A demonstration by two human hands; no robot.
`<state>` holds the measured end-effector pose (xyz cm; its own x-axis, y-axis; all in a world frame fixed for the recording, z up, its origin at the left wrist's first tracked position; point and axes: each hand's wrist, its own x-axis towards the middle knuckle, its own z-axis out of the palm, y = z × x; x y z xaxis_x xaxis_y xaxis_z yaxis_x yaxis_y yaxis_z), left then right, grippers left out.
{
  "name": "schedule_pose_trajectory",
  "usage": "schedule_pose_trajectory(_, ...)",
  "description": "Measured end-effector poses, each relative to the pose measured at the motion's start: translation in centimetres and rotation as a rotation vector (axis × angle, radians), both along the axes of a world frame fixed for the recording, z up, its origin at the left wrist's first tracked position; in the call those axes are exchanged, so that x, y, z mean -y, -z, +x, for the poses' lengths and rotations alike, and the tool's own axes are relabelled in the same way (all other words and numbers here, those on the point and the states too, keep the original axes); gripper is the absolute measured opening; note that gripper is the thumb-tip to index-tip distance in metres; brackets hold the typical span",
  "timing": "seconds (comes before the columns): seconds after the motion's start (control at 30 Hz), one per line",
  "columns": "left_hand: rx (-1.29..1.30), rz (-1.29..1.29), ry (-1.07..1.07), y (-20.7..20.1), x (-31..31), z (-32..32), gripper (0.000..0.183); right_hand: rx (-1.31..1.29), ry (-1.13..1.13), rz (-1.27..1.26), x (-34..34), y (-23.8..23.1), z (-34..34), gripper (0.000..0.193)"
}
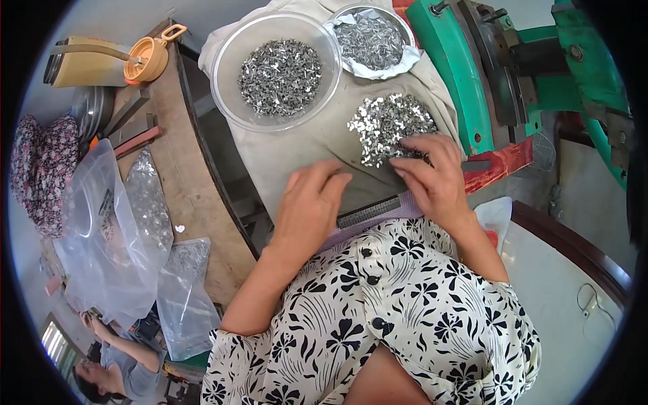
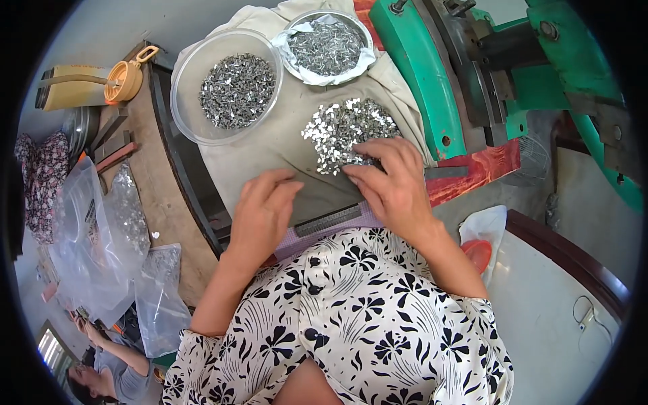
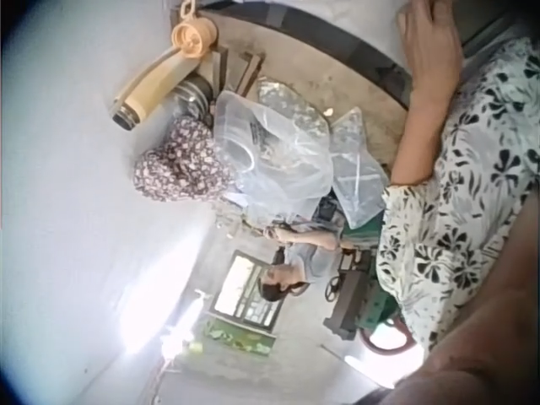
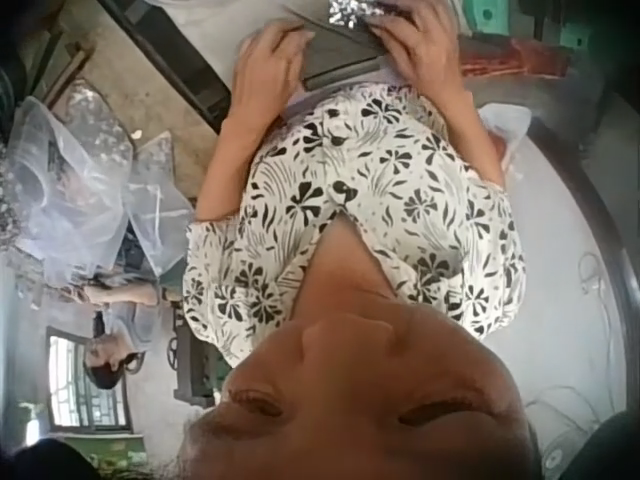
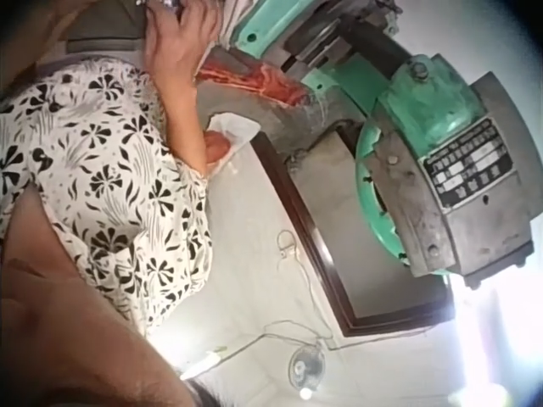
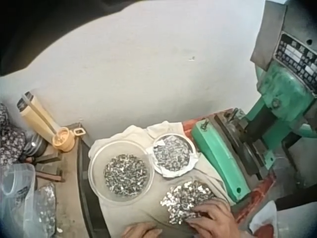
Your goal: Assembling small metal components onto a strip using a manual press.
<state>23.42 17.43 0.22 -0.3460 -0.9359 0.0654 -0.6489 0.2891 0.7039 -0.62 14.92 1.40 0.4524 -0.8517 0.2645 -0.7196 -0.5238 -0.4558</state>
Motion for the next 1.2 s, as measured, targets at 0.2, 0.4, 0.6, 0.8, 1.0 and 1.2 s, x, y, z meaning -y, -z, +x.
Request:
schedule_pose_trajectory(0.2, -0.011, -0.022, -0.079, 0.8, 1.3, -0.8, 0.017, 0.034, -0.043, 0.025, 1.0, 1.0, 1.8, 0.021)
schedule_pose_trajectory(0.4, 0.047, -0.11, -0.089, 1.7, 2.5, -1.9, 0.017, -0.062, -0.069, 0.029, 1.3, 0.8, 1.8, 0.02)
schedule_pose_trajectory(0.6, 0.079, -0.118, -0.059, 2.0, 2.7, -2.1, 0.014, -0.035, -0.039, 0.014, 1.3, 0.6, 1.1, 0.02)
schedule_pose_trajectory(0.8, 0.037, -0.116, -0.085, 1.4, 2.0, -1.5, 0.012, -0.062, -0.131, -0.044, 2.1, 1.2, 3.1, 0.016)
schedule_pose_trajectory(1.0, 0.061, -0.037, -0.094, -0.4, -0.5, 0.6, 0.014, -0.22, -0.228, -0.088, 2.3, 1.0, 3.7, 0.012)
schedule_pose_trajectory(1.2, -0.01, 0.065, -0.001, -0.8, -3.4, 1.2, 0.018, -0.249, -0.226, -0.101, 2.3, 0.8, 4.1, 0.012)
